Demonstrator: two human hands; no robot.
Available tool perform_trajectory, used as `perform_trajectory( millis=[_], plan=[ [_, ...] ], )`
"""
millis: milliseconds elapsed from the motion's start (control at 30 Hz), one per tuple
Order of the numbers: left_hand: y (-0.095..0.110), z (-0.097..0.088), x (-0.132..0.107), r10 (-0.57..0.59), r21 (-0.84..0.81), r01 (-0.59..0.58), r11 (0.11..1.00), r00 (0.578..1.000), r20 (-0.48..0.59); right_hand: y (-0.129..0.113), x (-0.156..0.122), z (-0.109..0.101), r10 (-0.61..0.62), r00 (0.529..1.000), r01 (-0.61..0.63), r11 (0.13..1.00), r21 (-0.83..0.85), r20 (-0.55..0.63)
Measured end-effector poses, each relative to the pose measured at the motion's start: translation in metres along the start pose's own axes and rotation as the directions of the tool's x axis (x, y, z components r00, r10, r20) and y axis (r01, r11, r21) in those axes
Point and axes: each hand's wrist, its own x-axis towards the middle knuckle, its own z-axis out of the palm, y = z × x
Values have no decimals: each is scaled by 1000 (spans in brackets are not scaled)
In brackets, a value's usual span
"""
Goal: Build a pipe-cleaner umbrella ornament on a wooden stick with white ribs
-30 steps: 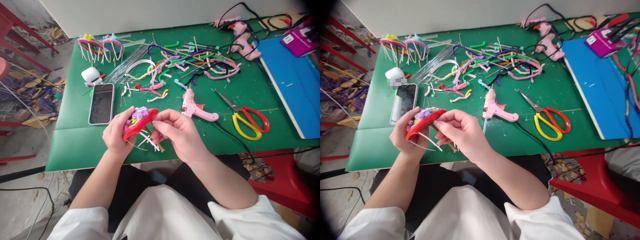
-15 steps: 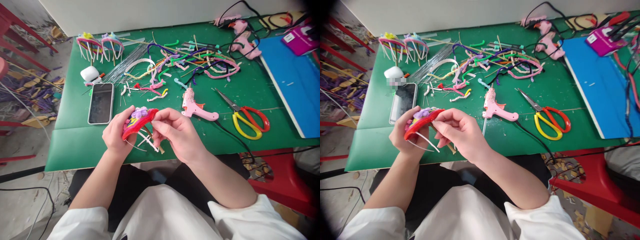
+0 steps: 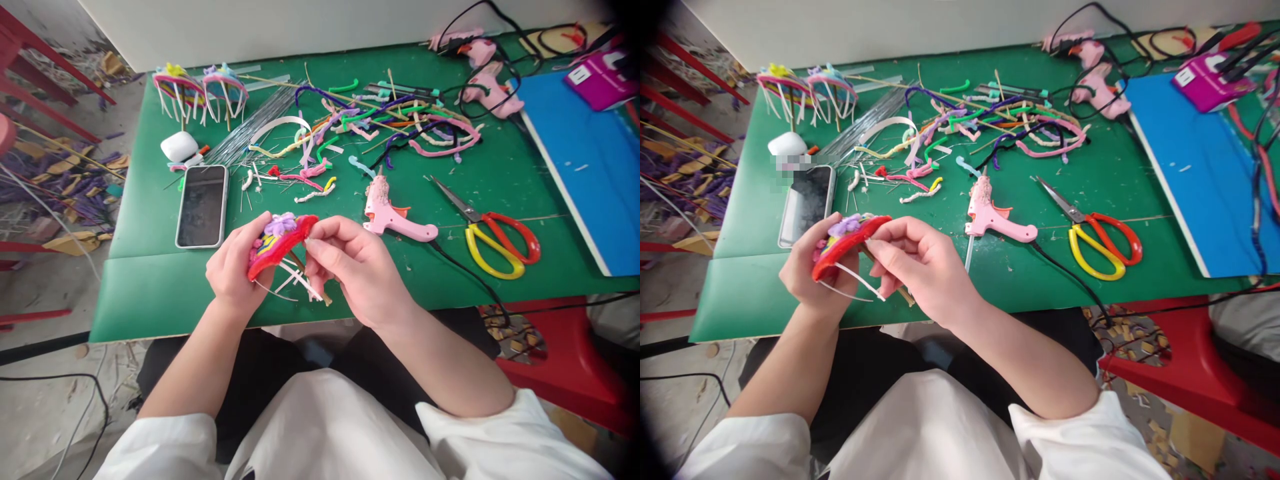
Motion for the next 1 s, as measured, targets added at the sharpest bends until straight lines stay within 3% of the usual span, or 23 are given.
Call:
perform_trajectory(
  millis=[700,1000],
  plan=[
    [-3,5,-2,1,-106,-5,994,999,-38,2,-1,0,4,998,-4,1000,0,-60],
    [-3,2,-1,9,-88,-9,996,1000,-7,3,-1,0,-15,998,14,1000,-20,-57]
  ],
)
